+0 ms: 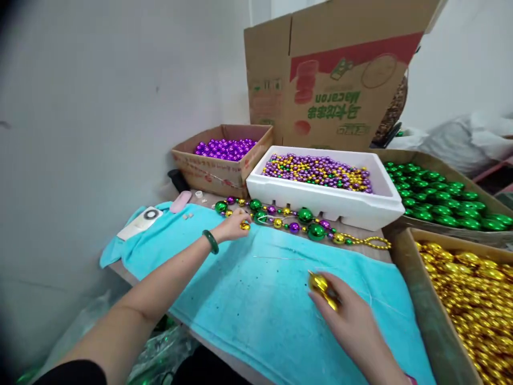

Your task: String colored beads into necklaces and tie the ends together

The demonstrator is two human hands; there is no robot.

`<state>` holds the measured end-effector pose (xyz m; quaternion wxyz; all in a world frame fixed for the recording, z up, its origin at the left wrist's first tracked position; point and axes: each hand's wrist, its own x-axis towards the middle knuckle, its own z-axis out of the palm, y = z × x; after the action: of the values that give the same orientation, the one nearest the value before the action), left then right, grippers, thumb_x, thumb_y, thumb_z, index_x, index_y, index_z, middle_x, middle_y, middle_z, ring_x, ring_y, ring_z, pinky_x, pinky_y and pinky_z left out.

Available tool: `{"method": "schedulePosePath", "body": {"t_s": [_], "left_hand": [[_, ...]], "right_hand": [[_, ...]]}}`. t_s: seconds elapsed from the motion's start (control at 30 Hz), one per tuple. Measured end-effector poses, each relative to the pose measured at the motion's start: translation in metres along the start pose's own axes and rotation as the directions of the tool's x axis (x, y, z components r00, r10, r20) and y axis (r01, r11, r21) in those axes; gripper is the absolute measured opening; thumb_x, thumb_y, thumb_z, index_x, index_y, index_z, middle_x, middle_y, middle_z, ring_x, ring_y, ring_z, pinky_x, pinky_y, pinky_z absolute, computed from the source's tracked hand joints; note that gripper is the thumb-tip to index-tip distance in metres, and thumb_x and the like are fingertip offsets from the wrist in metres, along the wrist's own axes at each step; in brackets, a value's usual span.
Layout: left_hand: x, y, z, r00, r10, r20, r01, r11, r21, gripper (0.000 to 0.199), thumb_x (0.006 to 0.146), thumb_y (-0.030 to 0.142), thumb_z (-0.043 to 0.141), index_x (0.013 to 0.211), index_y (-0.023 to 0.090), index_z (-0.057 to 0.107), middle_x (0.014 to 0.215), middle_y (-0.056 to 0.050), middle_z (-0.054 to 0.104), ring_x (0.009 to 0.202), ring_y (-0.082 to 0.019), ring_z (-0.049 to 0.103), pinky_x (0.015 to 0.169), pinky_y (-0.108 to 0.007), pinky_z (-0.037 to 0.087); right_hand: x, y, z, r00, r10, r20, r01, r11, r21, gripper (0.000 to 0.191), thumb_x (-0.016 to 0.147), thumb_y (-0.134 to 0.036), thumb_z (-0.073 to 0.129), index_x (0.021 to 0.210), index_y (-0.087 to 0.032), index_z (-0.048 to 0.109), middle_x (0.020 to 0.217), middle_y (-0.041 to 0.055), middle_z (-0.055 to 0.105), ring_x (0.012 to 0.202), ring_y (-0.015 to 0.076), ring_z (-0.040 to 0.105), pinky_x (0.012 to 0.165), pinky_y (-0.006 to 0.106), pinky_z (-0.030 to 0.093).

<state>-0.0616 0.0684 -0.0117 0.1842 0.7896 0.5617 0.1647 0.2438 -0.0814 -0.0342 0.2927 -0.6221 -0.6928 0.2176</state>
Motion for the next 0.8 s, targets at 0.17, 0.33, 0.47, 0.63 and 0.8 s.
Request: {"method": "schedulePosePath", "body": {"t_s": [0.17, 0.33, 0.47, 0.63, 0.8], "left_hand": [[-0.019, -0.053, 0.014, 0.997, -0.068, -0.036, 0.067, 0.997, -0.032, 0.042, 0.067, 0.012, 0.056, 0.108, 0.017, 0.057, 0.112, -0.009, 0.046, 0.097, -0.021, 0.053, 0.092, -0.035, 0.045], [-0.024, -0.056, 0.036, 0.984, -0.025, -0.174, 0.021, 0.999, -0.024, 0.076, 0.069, 0.015, 0.055, 0.140, 0.020, 0.027, 0.132, -0.013, 0.033, 0.118, -0.027, 0.044, 0.099, -0.038, 0.039], [-0.027, -0.058, 0.044, 0.976, -0.098, -0.192, 0.095, 0.995, -0.026, 0.081, 0.070, 0.025, 0.061, 0.142, 0.020, 0.023, 0.141, -0.016, 0.026, 0.122, -0.032, 0.041, 0.100, -0.042, 0.036], [-0.031, -0.056, 0.039, 0.987, -0.051, -0.155, 0.060, 0.997, 0.055, 0.076, 0.074, 0.031, 0.059, 0.142, 0.022, 0.025, 0.146, -0.015, 0.026, 0.127, -0.031, 0.035, 0.100, -0.044, 0.033], [-0.075, -0.047, -0.006, 0.982, -0.042, -0.187, 0.059, 0.994, 0.087, 0.066, 0.076, 0.037, 0.060, 0.136, 0.021, 0.037, 0.143, -0.014, 0.032, 0.125, -0.032, 0.037, 0.101, -0.045, 0.032]], "right_hand": [[0.115, -0.095, 0.107, 0.981, 0.079, 0.178, -0.041, 0.978, -0.206, 0.034, 0.079, -0.032, 0.055, 0.109, -0.017, 0.060, 0.110, 0.0095, 0.064, 0.101, 0.0224, 0.059, 0.086, 0.030, 0.044], [0.149, -0.123, 0.170, 0.981, 0.147, 0.123, -0.102, 0.944, -0.315, 0.037, 0.082, -0.032, 0.049, 0.113, -0.014, 0.056, 0.112, 0.0140, 0.061, 0.102, 0.0265, 0.058, 0.081, 0.033, 0.044], [0.146, -0.120, 0.181, 0.985, 0.153, 0.085, -0.115, 0.930, -0.349, 0.045, 0.082, -0.031, 0.048, 0.122, -0.012, 0.050, 0.116, 0.0158, 0.057, 0.108, 0.0286, 0.054, 0.086, 0.035, 0.043], [0.145, -0.113, 0.183, 0.989, 0.126, 0.079, -0.093, 0.936, -0.339, 0.053, 0.083, -0.037, 0.049, 0.128, -0.009, 0.047, 0.120, 0.0177, 0.054, 0.113, 0.0294, 0.050, 0.093, 0.036, 0.040], [0.137, -0.100, 0.166, 1.000, -0.005, 0.026, 0.012, 0.960, -0.280, 0.058, 0.080, -0.043, 0.055, 0.124, -0.006, 0.052, 0.117, 0.0214, 0.053, 0.114, 0.0319, 0.048, 0.094, 0.043, 0.039]]}}
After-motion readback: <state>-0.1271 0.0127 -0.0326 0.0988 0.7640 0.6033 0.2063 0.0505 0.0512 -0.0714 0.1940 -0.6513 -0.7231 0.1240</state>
